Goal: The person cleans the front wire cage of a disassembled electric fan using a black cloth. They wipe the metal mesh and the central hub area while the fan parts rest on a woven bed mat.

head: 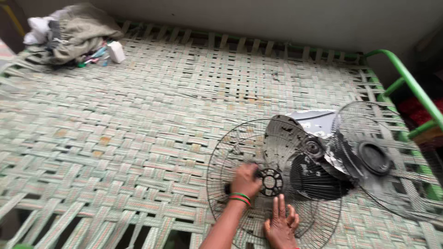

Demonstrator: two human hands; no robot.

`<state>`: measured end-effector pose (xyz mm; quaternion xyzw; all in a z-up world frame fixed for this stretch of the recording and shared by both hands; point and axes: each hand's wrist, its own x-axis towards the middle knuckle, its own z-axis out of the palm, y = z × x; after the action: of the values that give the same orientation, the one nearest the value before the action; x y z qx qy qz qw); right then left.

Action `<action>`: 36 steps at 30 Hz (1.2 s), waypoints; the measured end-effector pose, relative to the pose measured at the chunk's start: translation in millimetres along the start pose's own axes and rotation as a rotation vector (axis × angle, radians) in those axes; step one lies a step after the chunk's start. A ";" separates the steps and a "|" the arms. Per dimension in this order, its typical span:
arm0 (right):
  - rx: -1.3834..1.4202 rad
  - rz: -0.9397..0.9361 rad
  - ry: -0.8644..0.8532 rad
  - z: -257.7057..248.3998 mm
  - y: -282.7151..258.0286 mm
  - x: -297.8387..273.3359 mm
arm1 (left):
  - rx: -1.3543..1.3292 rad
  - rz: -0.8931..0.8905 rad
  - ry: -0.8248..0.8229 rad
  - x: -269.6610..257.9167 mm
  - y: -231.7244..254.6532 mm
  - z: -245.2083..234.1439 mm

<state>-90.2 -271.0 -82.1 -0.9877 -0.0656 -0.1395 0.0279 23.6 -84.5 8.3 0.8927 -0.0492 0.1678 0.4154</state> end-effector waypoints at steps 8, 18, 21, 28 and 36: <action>0.058 0.020 -0.135 -1.5 6.6 1.4 | 0.627 0.230 -0.064 2.2 -12.5 -22.4; 0.129 -0.050 -0.142 -4.0 1.6 11.5 | 0.435 -0.298 0.070 -4.1 -11.7 -24.9; 0.101 -0.022 -0.200 0.2 -0.1 9.9 | 0.308 -0.362 0.115 -13.7 -6.5 -20.2; 0.183 -0.037 -0.198 3.2 3.6 10.2 | 0.133 0.040 -0.183 -66.3 12.1 -29.4; 0.194 -0.097 -0.122 1.8 9.2 8.1 | 0.568 0.061 -0.187 -20.4 -22.1 -46.1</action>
<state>-80.7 -279.0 -81.9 -0.9827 -0.1279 -0.0731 0.1124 -2.4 -36.2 13.0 0.9828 -0.0652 0.1042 0.1376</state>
